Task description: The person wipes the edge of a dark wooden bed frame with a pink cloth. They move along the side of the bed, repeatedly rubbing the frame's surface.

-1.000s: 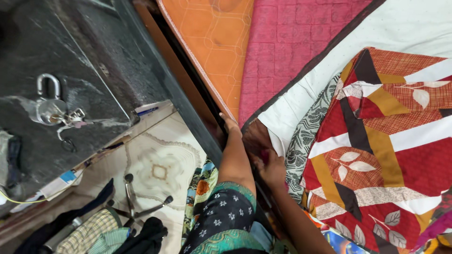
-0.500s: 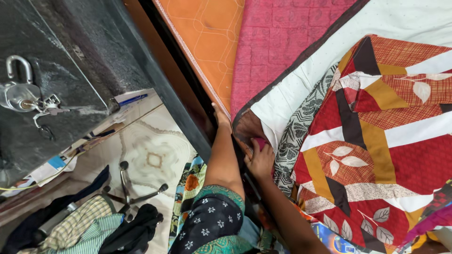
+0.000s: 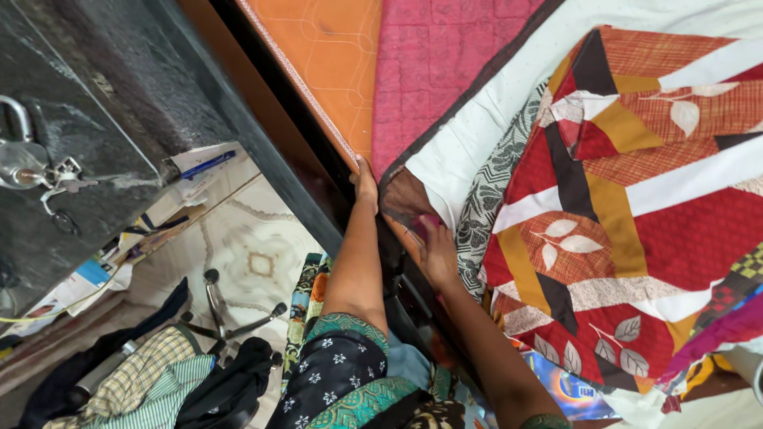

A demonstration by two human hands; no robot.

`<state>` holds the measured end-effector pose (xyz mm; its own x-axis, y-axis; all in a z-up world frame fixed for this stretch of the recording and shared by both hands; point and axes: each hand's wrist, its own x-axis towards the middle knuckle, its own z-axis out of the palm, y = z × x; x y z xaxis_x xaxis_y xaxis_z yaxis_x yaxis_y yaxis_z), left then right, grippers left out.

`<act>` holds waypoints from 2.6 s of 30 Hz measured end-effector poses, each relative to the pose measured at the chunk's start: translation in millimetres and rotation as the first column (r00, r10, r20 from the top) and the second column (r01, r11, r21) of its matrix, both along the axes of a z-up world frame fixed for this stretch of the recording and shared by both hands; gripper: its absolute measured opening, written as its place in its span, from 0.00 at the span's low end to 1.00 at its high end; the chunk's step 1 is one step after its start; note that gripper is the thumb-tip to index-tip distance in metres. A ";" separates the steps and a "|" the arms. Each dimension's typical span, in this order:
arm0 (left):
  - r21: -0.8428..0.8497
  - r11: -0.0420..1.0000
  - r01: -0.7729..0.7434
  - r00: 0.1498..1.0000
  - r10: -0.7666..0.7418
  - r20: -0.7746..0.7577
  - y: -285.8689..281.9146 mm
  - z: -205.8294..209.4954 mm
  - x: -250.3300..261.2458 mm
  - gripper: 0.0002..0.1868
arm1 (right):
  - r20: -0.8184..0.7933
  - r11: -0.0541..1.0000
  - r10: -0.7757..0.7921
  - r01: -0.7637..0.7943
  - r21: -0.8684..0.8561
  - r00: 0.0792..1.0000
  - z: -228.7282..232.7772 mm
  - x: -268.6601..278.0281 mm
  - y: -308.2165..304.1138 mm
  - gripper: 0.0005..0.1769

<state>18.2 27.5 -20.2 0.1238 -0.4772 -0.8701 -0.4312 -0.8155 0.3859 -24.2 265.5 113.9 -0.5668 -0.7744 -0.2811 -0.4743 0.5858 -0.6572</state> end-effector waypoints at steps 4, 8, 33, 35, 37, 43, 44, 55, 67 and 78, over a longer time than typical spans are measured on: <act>0.007 0.993 0.115 0.987 -0.115 0.115 3.1 45.0 -21.9 0.62 | 0.156 0.962 -0.154 0.184 -0.202 0.976 -0.1 6.1 20.9 0.45; -0.191 0.714 0.674 0.737 -0.628 0.250 17.3 124.1 -31.3 0.55 | 0.309 0.989 0.012 0.033 -0.141 0.951 5.3 26.5 40.9 0.43; -0.655 -0.254 0.712 0.362 -0.666 0.652 14.4 243.7 36.7 0.10 | 0.917 0.945 -0.229 0.299 0.130 0.327 21.6 32.9 39.4 0.28; -0.647 -0.284 0.708 0.359 -0.644 0.676 11.6 243.7 35.2 0.10 | 0.969 0.782 -0.136 0.623 -0.024 0.208 24.9 29.9 34.0 0.28; -0.636 -0.290 0.715 0.351 -0.638 0.685 15.3 242.5 38.6 0.11 | 0.975 0.670 -0.095 0.737 -0.086 0.200 28.5 30.2 44.4 0.30; -0.617 -0.287 0.733 0.330 -0.643 0.692 13.6 243.0 36.1 0.11 | 0.888 0.880 -0.125 0.463 -0.107 0.443 25.1 40.1 73.9 0.22; -0.610 -0.291 0.737 0.325 -0.639 0.697 14.1 243.4 35.7 0.12 | 0.807 0.905 -0.054 0.371 -0.209 0.588 23.1 46.5 71.5 0.24; -0.672 -0.290 0.682 0.368 -0.658 0.657 15.3 228.4 40.8 0.13 | 0.861 0.885 -0.074 0.432 -0.176 0.503 50.3 48.4 90.1 0.15; -0.986 -0.096 0.139 0.628 -0.761 0.163 15.8 232.7 72.5 0.06 | -0.126 0.899 0.410 -0.423 -0.109 0.903 142.3 121.9 41.2 0.33; -0.958 0.281 0.061 0.896 -0.438 -0.072 111.5 254.1 291.7 0.02 | 0.092 0.973 0.229 -0.225 -0.058 0.969 202.7 117.2 83.2 0.32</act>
